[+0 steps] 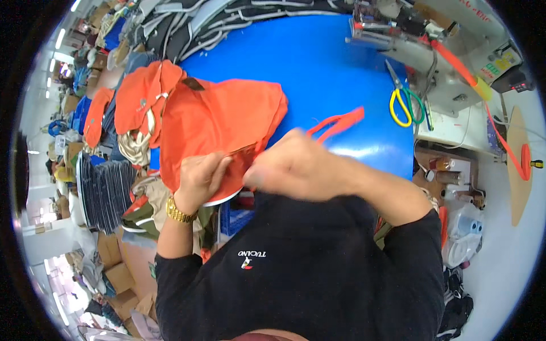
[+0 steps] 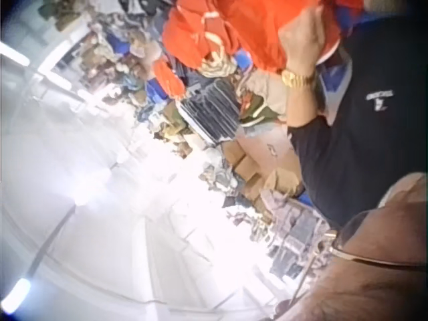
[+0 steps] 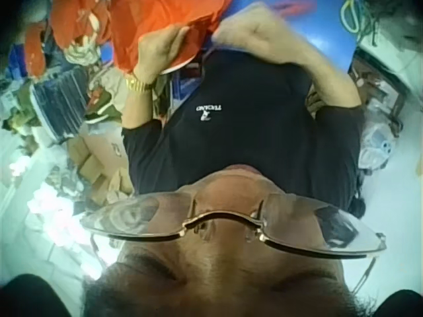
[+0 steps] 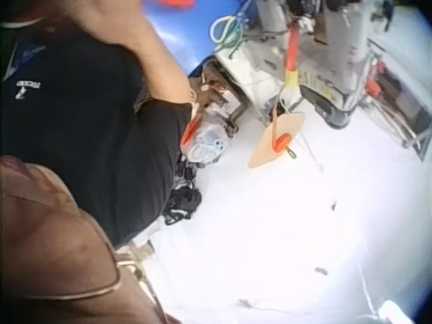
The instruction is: The recorder is finishing the construction of a bag by turning it inside out and trimming excess thread with scissors.
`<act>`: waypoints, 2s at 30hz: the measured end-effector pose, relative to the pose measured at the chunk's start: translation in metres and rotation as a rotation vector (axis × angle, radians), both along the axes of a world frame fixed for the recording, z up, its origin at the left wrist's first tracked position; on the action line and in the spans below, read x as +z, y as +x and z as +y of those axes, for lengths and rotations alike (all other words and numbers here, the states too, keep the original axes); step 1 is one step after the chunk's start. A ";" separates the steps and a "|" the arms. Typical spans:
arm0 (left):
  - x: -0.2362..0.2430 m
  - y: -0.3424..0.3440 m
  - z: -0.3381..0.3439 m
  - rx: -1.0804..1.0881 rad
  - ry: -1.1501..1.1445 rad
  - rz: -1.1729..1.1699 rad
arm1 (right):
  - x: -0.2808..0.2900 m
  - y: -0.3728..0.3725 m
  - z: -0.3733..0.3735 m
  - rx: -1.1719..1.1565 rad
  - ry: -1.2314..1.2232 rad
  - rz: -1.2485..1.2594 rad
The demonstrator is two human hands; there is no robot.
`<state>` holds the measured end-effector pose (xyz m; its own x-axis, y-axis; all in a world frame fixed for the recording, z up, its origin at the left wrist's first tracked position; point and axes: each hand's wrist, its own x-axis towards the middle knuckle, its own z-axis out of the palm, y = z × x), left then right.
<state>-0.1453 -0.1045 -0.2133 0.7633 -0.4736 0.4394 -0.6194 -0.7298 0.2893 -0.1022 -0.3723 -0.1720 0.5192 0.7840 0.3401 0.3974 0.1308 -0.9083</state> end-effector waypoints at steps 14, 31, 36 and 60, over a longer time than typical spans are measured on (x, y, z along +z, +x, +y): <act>-0.011 -0.021 0.014 0.105 0.103 0.164 | -0.082 0.049 -0.106 -0.462 0.362 0.651; -0.030 -0.051 -0.094 0.246 0.065 0.157 | 0.002 0.044 0.000 0.115 0.526 0.593; -0.042 -0.056 -0.100 0.362 0.072 0.162 | 0.016 0.033 -0.002 0.105 0.447 0.645; 0.000 -0.053 -0.057 0.676 0.004 0.139 | 0.073 0.068 0.071 0.123 0.484 0.361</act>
<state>-0.1981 -0.1617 -0.2128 0.9409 0.1249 0.3149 0.0150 -0.9441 0.3294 -0.0340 -0.3010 -0.0987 0.5830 0.6466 0.4919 0.0316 0.5870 -0.8090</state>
